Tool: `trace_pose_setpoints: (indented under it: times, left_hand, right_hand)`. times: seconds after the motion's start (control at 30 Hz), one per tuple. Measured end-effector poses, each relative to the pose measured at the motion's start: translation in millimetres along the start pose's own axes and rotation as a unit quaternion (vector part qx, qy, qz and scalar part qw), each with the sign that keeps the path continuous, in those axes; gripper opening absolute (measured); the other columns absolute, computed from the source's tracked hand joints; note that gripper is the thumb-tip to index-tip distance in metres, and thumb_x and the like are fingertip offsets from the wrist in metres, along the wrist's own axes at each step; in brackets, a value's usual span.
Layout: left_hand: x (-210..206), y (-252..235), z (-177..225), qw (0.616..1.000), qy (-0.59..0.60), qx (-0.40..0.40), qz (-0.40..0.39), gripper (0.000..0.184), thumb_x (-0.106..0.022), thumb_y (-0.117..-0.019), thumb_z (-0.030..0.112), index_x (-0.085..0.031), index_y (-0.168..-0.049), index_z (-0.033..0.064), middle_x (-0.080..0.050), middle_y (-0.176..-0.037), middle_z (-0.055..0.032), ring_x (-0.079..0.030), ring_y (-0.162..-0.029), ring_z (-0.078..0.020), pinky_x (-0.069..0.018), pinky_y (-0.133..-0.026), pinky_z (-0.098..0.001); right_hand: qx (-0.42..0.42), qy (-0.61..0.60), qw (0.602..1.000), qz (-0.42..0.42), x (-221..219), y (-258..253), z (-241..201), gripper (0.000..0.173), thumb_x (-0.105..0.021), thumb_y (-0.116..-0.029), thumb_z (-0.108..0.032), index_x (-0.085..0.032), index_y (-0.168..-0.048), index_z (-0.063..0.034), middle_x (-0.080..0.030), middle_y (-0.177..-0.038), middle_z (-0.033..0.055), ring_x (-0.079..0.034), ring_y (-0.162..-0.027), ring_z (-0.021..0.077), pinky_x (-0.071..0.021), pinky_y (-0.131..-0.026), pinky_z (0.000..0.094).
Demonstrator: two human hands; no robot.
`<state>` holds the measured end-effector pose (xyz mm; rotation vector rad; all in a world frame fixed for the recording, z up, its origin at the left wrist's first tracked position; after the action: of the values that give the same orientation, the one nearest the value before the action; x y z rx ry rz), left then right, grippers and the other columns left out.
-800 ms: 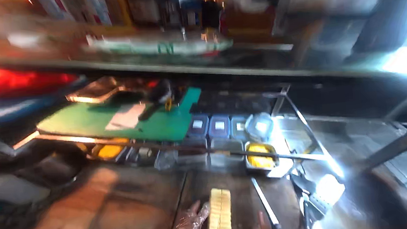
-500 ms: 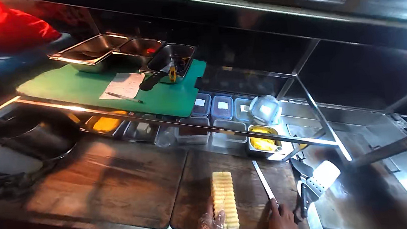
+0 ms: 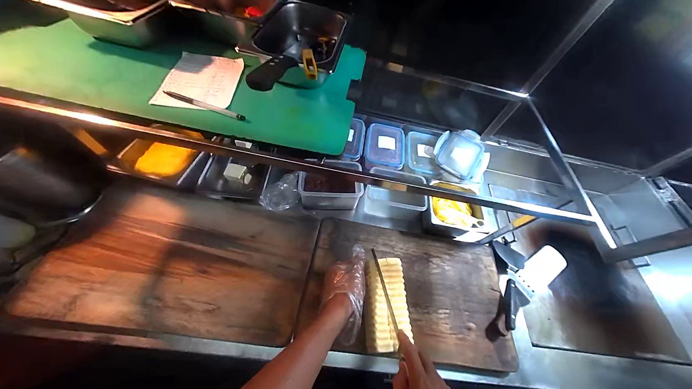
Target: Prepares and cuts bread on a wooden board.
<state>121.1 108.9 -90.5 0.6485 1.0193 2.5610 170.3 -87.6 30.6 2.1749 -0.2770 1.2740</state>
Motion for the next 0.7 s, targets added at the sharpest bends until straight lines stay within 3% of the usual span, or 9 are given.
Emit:
trace_pose_setpoints:
  times: [0.1, 0.17, 0.23, 0.33, 0.4, 0.53, 0.6, 0.7]
  left_hand:
    - [3.5, 6.1, 6.3, 0.990, -0.132, -0.048, -0.012, 0.051, -0.054, -0.1006, 0.058, -0.075, -0.115, 0.0145, -0.074, -0.113, -0.0103, -0.069, -0.110, -0.0260, -0.0528, -0.100, -0.0509]
    - [5.2, 8.7, 9.5, 0.983, -0.169, -0.065, -0.021, 0.048, -0.059, -0.0983, 0.057, -0.075, -0.116, 0.0147, -0.073, -0.116, -0.0098, -0.067, -0.114, -0.0262, -0.0511, -0.103, -0.0518]
    - [6.2, 9.8, 10.0, 0.982, -0.175, -0.067, -0.025, 0.047, -0.061, -0.0965, 0.056, -0.075, -0.114, 0.0148, -0.074, -0.113, -0.0092, -0.069, -0.111, -0.0251, -0.0529, -0.100, -0.0512]
    - [5.2, 11.2, 6.3, 0.982, -0.175, -0.069, -0.029, 0.045, -0.063, -0.0963, 0.054, -0.074, -0.114, 0.0138, -0.073, -0.113, -0.0099, -0.069, -0.110, -0.0256, -0.0532, -0.100, -0.0508]
    - [4.6, 11.1, 9.7, 0.982, -0.173, -0.077, -0.024, 0.046, -0.061, -0.0978, 0.053, -0.074, -0.115, 0.0128, -0.073, -0.114, -0.0109, -0.069, -0.111, -0.0264, -0.0526, -0.101, -0.0508]
    - [0.6, 5.0, 5.5, 0.979, -0.179, -0.090, -0.024, 0.046, -0.062, -0.0969, 0.054, -0.075, -0.111, 0.0124, -0.074, -0.110, -0.0120, -0.070, -0.107, -0.0284, -0.0537, -0.097, -0.0532]
    - [0.8, 8.5, 5.6, 0.979, -0.184, -0.084, -0.026, 0.050, -0.061, -0.0963, 0.057, -0.074, -0.115, 0.0126, -0.073, -0.114, -0.0132, -0.069, -0.110, -0.0303, -0.0534, -0.098, -0.0548]
    - [3.0, 16.6, 9.3, 0.978, -0.190, -0.081, -0.019, 0.051, -0.060, -0.0973, 0.057, -0.074, -0.116, 0.0112, -0.072, -0.117, -0.0150, -0.068, -0.114, -0.0318, -0.0514, -0.101, -0.0553]
  right_hand:
    - [-0.009, 0.033, 0.999, -0.007, -0.7, -30.6, -18.0, 0.052, -0.051, -0.1011, -0.017, -0.050, -0.153, -0.0135, -0.069, -0.116, 0.0184, -0.073, -0.082, 0.0312, -0.0610, -0.070, 0.0476]
    - [-0.049, 0.056, 0.995, -0.070, 4.9, -64.9, -30.7, 0.054, -0.046, -0.1042, -0.023, -0.041, -0.158, -0.0213, -0.066, -0.127, 0.0168, -0.071, -0.099, 0.0318, -0.0590, -0.084, 0.0491]
    - [-0.066, 0.065, 0.991, -0.095, 8.0, -69.2, -30.6, 0.054, -0.046, -0.1040, -0.024, -0.041, -0.158, -0.0232, -0.065, -0.130, 0.0163, -0.070, -0.106, 0.0320, -0.0577, -0.088, 0.0495]
    - [-0.053, 0.053, 0.994, -0.082, 8.1, -24.4, -18.3, 0.050, -0.048, -0.1026, -0.020, -0.048, -0.152, -0.0151, -0.069, -0.118, 0.0192, -0.072, -0.093, 0.0346, -0.0596, -0.078, 0.0512]
    - [-0.046, 0.039, 0.996, -0.070, 7.0, -24.2, -17.6, 0.046, -0.048, -0.1028, -0.020, -0.051, -0.148, -0.0116, -0.070, -0.112, 0.0192, -0.072, -0.089, 0.0349, -0.0596, -0.075, 0.0514]
    - [-0.070, 0.047, 0.991, -0.100, 3.9, -86.3, -32.5, 0.044, -0.047, -0.1040, -0.025, -0.049, -0.147, -0.0179, -0.071, -0.114, 0.0134, -0.071, -0.103, 0.0307, -0.0578, -0.088, 0.0505]
    - [-0.061, 0.045, 0.992, -0.097, 6.9, -57.2, -25.7, 0.042, -0.047, -0.1036, -0.024, -0.052, -0.145, -0.0158, -0.073, -0.105, 0.0129, -0.072, -0.096, 0.0306, -0.0579, -0.084, 0.0502]
    - [-0.013, 0.004, 0.999, -0.038, 0.9, 9.5, -4.6, 0.042, -0.051, -0.1016, -0.017, -0.058, -0.142, -0.0072, -0.073, -0.091, 0.0159, -0.072, -0.077, 0.0332, -0.0585, -0.069, 0.0531]
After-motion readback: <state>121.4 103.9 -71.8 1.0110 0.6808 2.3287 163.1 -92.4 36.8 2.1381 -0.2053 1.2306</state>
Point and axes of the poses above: each hand's wrist, its own y-axis away from the middle knuckle, its own x-axis out of the back of the hand, z = x × y, the point moved 1 cm from there along -y, towards the middle knuckle
